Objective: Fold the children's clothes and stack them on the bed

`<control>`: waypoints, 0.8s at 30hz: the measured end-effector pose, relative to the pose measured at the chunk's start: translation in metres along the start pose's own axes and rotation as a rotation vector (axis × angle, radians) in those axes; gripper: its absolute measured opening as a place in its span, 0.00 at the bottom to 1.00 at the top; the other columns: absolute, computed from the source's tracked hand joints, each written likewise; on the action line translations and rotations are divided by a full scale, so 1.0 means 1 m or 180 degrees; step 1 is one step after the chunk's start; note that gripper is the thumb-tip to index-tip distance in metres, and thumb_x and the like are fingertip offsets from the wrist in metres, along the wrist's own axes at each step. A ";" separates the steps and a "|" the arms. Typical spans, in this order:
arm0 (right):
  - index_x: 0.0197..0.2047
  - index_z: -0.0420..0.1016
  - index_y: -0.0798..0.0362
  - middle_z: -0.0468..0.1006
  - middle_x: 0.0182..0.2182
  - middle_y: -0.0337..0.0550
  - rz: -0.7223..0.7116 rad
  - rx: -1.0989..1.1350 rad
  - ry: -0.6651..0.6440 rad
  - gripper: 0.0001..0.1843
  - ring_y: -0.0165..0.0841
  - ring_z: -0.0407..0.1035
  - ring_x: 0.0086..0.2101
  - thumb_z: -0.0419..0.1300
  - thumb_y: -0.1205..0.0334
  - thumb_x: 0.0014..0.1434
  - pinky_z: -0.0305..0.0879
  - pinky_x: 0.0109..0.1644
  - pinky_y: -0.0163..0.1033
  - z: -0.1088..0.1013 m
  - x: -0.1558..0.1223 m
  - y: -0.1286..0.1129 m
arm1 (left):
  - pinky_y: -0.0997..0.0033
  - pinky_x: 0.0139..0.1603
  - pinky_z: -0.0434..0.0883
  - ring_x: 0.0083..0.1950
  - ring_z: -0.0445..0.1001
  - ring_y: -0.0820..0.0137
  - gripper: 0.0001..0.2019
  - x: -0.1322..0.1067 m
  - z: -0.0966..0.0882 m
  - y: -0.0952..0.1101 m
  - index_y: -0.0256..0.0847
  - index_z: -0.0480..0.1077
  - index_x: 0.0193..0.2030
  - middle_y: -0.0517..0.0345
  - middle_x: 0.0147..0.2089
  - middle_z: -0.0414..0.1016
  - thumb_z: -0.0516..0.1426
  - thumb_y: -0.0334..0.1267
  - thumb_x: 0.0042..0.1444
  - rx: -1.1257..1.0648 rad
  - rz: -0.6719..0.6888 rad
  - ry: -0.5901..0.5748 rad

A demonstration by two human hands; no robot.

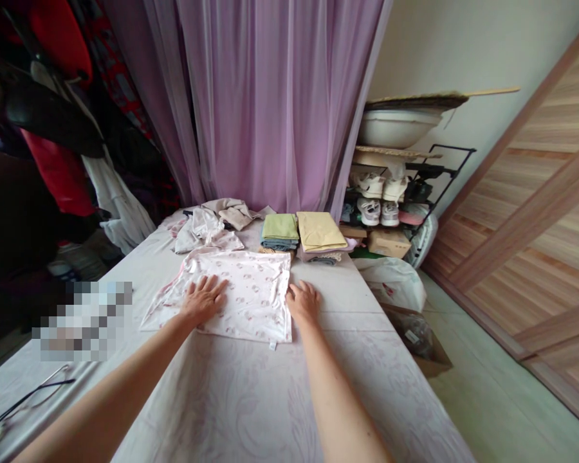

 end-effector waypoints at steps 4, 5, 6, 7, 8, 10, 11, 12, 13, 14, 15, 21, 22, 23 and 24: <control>0.48 0.79 0.45 0.71 0.59 0.43 0.0010 0.0178 0.0052 0.16 0.38 0.59 0.60 0.54 0.55 0.62 0.49 0.63 0.47 -0.001 0.007 -0.001 | 0.41 0.69 0.46 0.74 0.46 0.52 0.27 0.000 0.002 -0.001 0.54 0.53 0.71 0.53 0.74 0.50 0.41 0.49 0.67 0.0079 -0.0025 -0.0032; 0.46 0.80 0.45 0.72 0.58 0.43 0.0012 0.0214 0.0076 0.15 0.38 0.59 0.60 0.54 0.54 0.62 0.50 0.62 0.47 -0.002 0.009 -0.001 | 0.41 0.69 0.46 0.74 0.46 0.52 0.27 0.000 0.002 -0.001 0.54 0.53 0.71 0.53 0.75 0.50 0.41 0.49 0.67 0.0092 -0.0040 -0.0049; 0.45 0.80 0.46 0.73 0.57 0.43 0.0021 0.0233 0.0100 0.15 0.37 0.60 0.59 0.55 0.53 0.62 0.51 0.62 0.46 -0.002 0.012 -0.001 | 0.41 0.69 0.46 0.74 0.46 0.52 0.27 0.000 0.002 -0.002 0.55 0.53 0.71 0.53 0.75 0.50 0.41 0.49 0.67 0.0100 -0.0050 -0.0060; 0.45 0.80 0.47 0.73 0.56 0.44 0.0034 0.0237 0.0126 0.15 0.37 0.60 0.59 0.55 0.53 0.62 0.51 0.61 0.46 -0.003 0.014 -0.001 | 0.42 0.69 0.46 0.74 0.46 0.53 0.27 0.000 0.003 -0.002 0.55 0.52 0.71 0.54 0.75 0.50 0.41 0.49 0.67 0.0101 -0.0055 -0.0063; 0.45 0.79 0.47 0.74 0.55 0.44 0.0050 0.0231 0.0151 0.14 0.37 0.60 0.58 0.55 0.54 0.62 0.52 0.61 0.46 -0.003 0.017 -0.001 | 0.42 0.69 0.46 0.74 0.46 0.53 0.26 0.000 0.003 -0.002 0.56 0.52 0.71 0.55 0.75 0.50 0.42 0.49 0.67 0.0092 -0.0057 -0.0065; 0.45 0.79 0.48 0.74 0.55 0.45 0.0075 0.0215 0.0180 0.13 0.38 0.60 0.58 0.56 0.57 0.61 0.51 0.61 0.47 -0.002 0.021 0.000 | 0.42 0.69 0.46 0.75 0.45 0.53 0.26 0.000 0.004 -0.001 0.56 0.53 0.71 0.55 0.75 0.49 0.42 0.49 0.66 0.0034 -0.0048 -0.0067; 0.44 0.79 0.48 0.74 0.55 0.46 0.0076 0.0212 0.0181 0.13 0.39 0.60 0.58 0.56 0.59 0.61 0.51 0.61 0.48 -0.002 0.023 0.000 | 0.41 0.69 0.45 0.75 0.45 0.53 0.26 0.000 0.004 -0.001 0.55 0.53 0.71 0.54 0.75 0.49 0.43 0.49 0.66 -0.0016 -0.0051 -0.0070; 0.42 0.80 0.48 0.74 0.55 0.46 0.0073 0.0210 0.0175 0.12 0.39 0.60 0.58 0.55 0.60 0.61 0.51 0.62 0.49 0.000 0.025 0.000 | 0.41 0.70 0.45 0.75 0.44 0.53 0.27 0.001 0.004 -0.001 0.54 0.53 0.71 0.54 0.75 0.49 0.43 0.49 0.66 -0.0077 -0.0055 -0.0077; 0.40 0.80 0.48 0.73 0.55 0.45 0.0059 0.0206 0.0171 0.12 0.39 0.61 0.58 0.55 0.62 0.61 0.51 0.62 0.49 0.001 0.026 0.000 | 0.40 0.70 0.45 0.75 0.44 0.53 0.27 0.002 0.004 -0.002 0.54 0.54 0.71 0.54 0.75 0.49 0.44 0.49 0.66 -0.0151 -0.0053 -0.0079; 0.38 0.81 0.48 0.73 0.55 0.45 0.0037 0.0199 0.0177 0.12 0.39 0.61 0.58 0.55 0.63 0.60 0.51 0.62 0.50 0.002 0.027 0.000 | 0.40 0.70 0.45 0.75 0.45 0.53 0.26 0.003 0.004 -0.003 0.54 0.56 0.70 0.55 0.74 0.50 0.46 0.49 0.65 -0.0239 -0.0035 -0.0076; 0.37 0.81 0.48 0.73 0.55 0.45 0.0008 0.0189 0.0198 0.12 0.39 0.61 0.58 0.54 0.63 0.60 0.51 0.62 0.50 0.003 0.028 0.000 | 0.41 0.70 0.47 0.74 0.47 0.54 0.26 0.004 0.002 -0.005 0.54 0.58 0.69 0.56 0.74 0.53 0.47 0.48 0.65 -0.0347 -0.0010 -0.0068; 0.35 0.79 0.51 0.76 0.52 0.48 -0.0170 0.0239 0.0513 0.13 0.38 0.66 0.54 0.52 0.66 0.60 0.55 0.59 0.45 0.006 0.026 0.002 | 0.65 0.62 0.64 0.62 0.70 0.62 0.22 0.008 -0.028 -0.076 0.44 0.69 0.61 0.51 0.63 0.70 0.47 0.41 0.64 -0.0843 -0.0765 0.0421; 0.35 0.79 0.52 0.77 0.51 0.48 -0.0199 0.0250 0.0557 0.13 0.38 0.66 0.53 0.52 0.66 0.60 0.56 0.59 0.44 0.006 0.026 0.003 | 0.64 0.59 0.66 0.60 0.71 0.61 0.22 0.006 -0.032 -0.095 0.42 0.69 0.61 0.48 0.62 0.71 0.46 0.40 0.64 -0.0795 -0.0988 0.0458; 0.35 0.78 0.52 0.77 0.50 0.49 -0.0223 0.0255 0.0593 0.13 0.38 0.66 0.52 0.52 0.66 0.60 0.56 0.59 0.43 0.006 0.026 0.003 | 0.63 0.57 0.67 0.58 0.72 0.58 0.22 0.004 -0.035 -0.112 0.40 0.69 0.60 0.45 0.60 0.72 0.45 0.40 0.64 -0.0742 -0.1183 0.0456; 0.35 0.78 0.52 0.77 0.49 0.49 -0.0232 0.0256 0.0622 0.13 0.38 0.66 0.52 0.52 0.67 0.60 0.56 0.58 0.43 0.006 0.025 0.003 | 0.62 0.54 0.69 0.57 0.73 0.56 0.22 0.003 -0.037 -0.128 0.39 0.70 0.59 0.43 0.58 0.74 0.46 0.41 0.63 -0.0697 -0.1347 0.0426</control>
Point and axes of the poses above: each hand's wrist, its own x-axis towards the middle knuckle, its own z-axis out of the palm, y = z × x, the point moved 8 cm from there along x, towards the middle knuckle
